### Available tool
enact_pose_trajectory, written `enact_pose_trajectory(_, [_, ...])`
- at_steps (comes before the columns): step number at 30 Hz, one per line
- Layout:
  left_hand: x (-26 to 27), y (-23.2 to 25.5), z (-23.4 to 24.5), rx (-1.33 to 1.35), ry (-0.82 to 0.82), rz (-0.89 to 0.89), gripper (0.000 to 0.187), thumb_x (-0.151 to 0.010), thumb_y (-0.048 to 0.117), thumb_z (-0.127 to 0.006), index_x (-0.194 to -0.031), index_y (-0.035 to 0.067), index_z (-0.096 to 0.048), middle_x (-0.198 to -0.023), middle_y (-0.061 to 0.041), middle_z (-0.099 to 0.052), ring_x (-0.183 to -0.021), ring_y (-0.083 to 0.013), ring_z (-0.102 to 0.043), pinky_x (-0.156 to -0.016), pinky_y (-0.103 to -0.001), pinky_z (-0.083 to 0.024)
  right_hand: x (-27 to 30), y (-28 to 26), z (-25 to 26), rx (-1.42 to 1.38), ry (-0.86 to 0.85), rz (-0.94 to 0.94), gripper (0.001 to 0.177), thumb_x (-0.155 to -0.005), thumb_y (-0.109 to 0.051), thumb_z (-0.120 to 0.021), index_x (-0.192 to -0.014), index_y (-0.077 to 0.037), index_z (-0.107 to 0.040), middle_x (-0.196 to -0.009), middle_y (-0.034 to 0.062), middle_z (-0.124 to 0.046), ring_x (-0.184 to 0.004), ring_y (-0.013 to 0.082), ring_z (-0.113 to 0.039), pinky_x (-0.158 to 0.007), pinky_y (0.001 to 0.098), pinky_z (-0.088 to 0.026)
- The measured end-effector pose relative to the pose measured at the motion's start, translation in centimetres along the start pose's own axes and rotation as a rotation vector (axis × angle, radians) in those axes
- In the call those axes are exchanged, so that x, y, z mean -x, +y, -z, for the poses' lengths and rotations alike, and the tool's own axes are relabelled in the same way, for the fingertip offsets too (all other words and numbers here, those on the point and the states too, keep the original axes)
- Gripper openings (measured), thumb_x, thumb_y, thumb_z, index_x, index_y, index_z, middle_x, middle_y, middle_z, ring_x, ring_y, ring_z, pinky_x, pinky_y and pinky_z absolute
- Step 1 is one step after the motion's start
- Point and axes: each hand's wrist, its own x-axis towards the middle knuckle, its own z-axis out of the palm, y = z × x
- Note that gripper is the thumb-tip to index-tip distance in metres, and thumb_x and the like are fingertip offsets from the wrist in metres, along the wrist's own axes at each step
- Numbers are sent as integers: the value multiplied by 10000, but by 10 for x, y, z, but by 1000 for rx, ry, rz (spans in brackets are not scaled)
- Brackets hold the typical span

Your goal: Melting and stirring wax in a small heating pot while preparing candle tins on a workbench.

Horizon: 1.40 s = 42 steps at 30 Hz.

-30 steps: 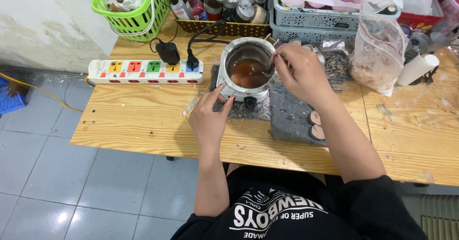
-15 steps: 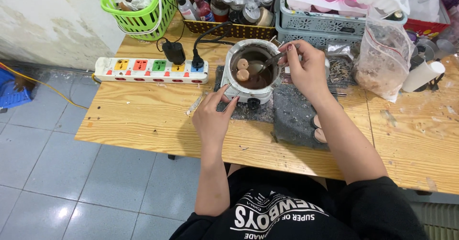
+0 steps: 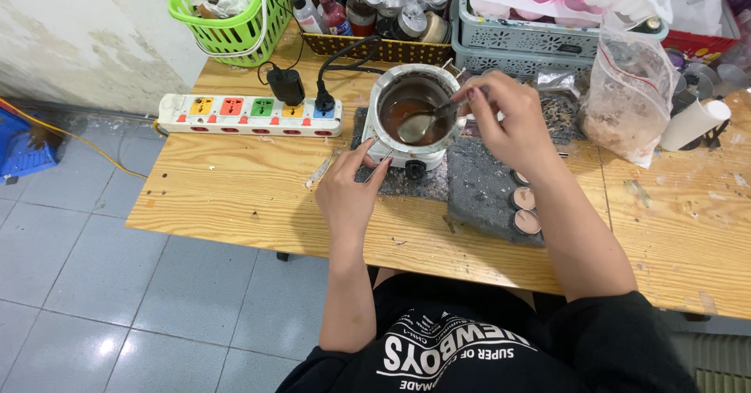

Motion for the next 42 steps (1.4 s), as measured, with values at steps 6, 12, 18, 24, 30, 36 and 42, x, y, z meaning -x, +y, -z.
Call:
enact_pose_trajectory(6, [1,0,-1,-22,-28,37,380,-806,300,-863,-1167,213,-779,-802,102,-700,-728,-107,-694,-595,-311,-513,1,-7,16,455,-6,407,119,-1036,9,-629,-1107,-33,-714,-1003,84,-721,-952,225,-660,-764,354,-570])
enact_pose_trajectory(12, [2,-2,-3,-35,-10,9,374,-814,300,-865,-1167,207,-784,-799,107,-697,-724,-96,-684,-586,-299,-505,-2,-5,16,630,-49,438,89,-1015,-51,-671,-1067,-83,-736,-957,52,-731,-956,228,-684,-669,330,-557])
enact_pose_trajectory(18, [2,-3,-5,-38,-11,18,391,-812,302,-860,-1186,214,-782,-803,115,-699,-742,-75,-689,-592,-283,-512,3,49,-5,62,11,5,157,-1107,-85,-550,-1022,-27,-668,-915,63,-714,-781,122,-755,-602,252,-583])
enact_pose_trajectory(24, [2,-2,-3,-28,-11,11,398,-809,303,-864,-1188,214,-780,-806,108,-702,-752,-79,-692,-607,-286,-520,-4,63,-12,-278,83,-454,246,-1100,-154,-483,-1042,-34,-689,-770,34,-699,-533,40,-571,-477,217,-487])
enact_pose_trajectory(30, [2,-1,-3,-28,0,5,397,-806,294,-871,-1180,193,-782,-808,92,-706,-743,-92,-690,-598,-291,-516,-2,71,-14,-220,119,-269,234,-1128,-130,-489,-1076,-13,-685,-804,47,-712,-592,17,-563,-516,199,-442])
enact_pose_trajectory(36, [2,-4,-5,-16,-10,-9,385,-817,279,-864,-1180,183,-781,-817,96,-711,-739,-86,-693,-591,-286,-513,0,49,-8,35,56,56,164,-1127,-30,-492,-1136,-3,-654,-956,75,-741,-887,109,-736,-694,261,-580])
enact_pose_trajectory(42, [2,0,-2,-23,-12,-3,381,-811,284,-860,-1170,183,-781,-816,97,-708,-740,-84,-695,-603,-282,-517,0,15,2,310,-24,379,157,-1023,42,-602,-1110,-56,-689,-963,75,-731,-947,247,-669,-678,348,-553])
